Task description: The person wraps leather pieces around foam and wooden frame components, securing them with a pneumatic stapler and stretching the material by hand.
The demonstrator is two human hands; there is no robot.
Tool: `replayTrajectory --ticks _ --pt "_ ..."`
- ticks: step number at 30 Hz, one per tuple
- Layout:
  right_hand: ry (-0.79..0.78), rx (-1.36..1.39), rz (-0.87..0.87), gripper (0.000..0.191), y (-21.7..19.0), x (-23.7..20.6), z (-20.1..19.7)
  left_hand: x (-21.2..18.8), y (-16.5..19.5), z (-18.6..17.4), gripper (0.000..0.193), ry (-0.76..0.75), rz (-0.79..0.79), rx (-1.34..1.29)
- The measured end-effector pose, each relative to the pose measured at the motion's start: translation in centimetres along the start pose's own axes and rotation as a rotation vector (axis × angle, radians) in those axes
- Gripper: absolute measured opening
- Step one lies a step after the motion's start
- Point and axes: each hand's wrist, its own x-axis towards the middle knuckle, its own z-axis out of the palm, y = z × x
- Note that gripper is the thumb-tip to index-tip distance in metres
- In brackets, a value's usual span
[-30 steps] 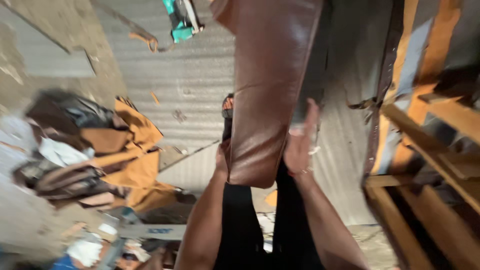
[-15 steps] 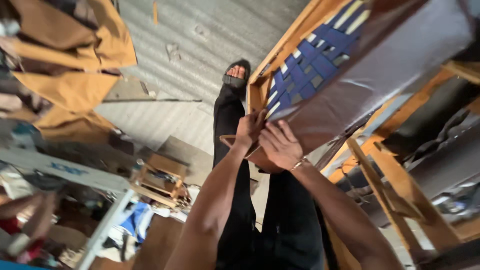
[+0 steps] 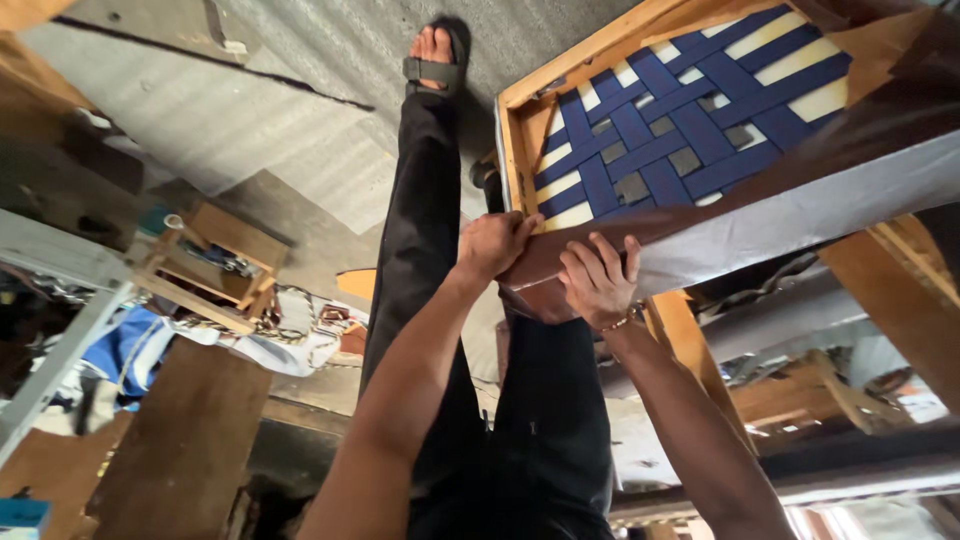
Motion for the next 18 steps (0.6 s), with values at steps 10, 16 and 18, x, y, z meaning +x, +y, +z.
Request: replayTrajectory --ticks 10,16,18 --pt "-0.04 -0.056 -0.134 0.014 1.4 1.2 -1.0 0.7 1.0 -0.5 0.031 -0.079 -0.037 0.131" --pt "-0.016 -0.015 -0.113 0.024 1.5 1.3 -0.2 -6.4 5.5 -2.1 0.031 0.202 0.453 -0.048" --pt "0.022 -0.022 -0.115 0.019 1.4 1.4 -0.3 -7.9 6.3 -2.5 0.037 0.156 0.427 0.001"
